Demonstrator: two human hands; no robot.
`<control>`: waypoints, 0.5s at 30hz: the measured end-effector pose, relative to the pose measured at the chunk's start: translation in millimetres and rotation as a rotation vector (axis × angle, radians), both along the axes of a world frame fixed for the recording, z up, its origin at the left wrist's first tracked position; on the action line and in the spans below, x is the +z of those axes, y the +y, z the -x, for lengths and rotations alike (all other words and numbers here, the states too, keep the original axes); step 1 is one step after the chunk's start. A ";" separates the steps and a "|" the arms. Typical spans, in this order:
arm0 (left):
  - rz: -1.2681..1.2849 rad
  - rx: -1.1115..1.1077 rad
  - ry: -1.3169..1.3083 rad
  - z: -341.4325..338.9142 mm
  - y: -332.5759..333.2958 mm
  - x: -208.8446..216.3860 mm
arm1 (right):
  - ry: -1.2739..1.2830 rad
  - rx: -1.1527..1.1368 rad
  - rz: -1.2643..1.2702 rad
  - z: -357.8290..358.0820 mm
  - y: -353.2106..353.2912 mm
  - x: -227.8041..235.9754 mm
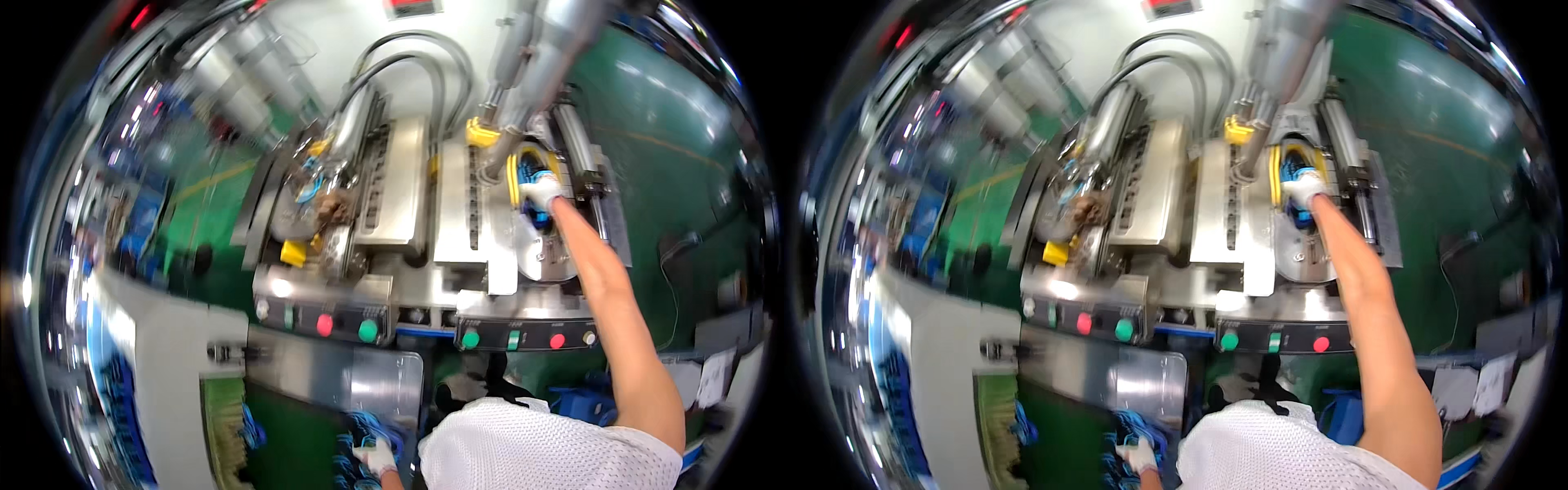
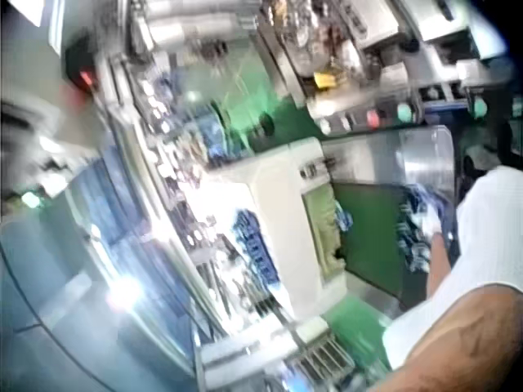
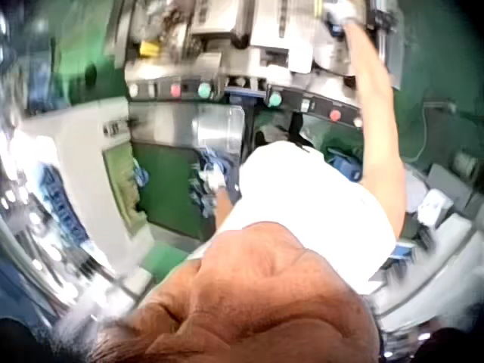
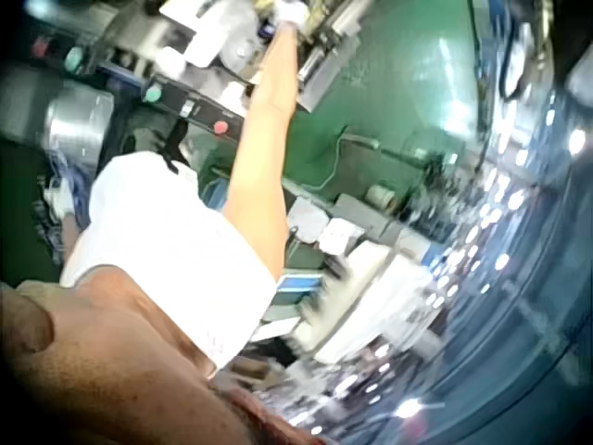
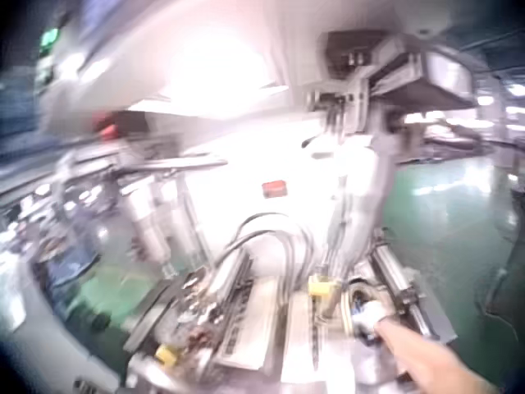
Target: The person picks up blue sneakers, inserts them into the pressing slots of a shoe manufacturing machine, and places them onto a conveyor belt.
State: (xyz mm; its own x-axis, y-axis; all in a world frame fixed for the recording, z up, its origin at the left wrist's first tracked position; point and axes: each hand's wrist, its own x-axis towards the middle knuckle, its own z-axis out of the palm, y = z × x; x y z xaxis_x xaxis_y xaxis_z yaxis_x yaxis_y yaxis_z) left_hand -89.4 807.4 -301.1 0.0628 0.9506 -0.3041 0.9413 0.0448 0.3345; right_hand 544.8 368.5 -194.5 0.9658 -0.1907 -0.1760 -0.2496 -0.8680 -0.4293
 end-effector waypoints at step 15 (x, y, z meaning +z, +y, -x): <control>0.192 -0.120 -0.723 86.0 -0.6 48.4 | -0.370 0.847 0.495 343.1 165.8 -58.4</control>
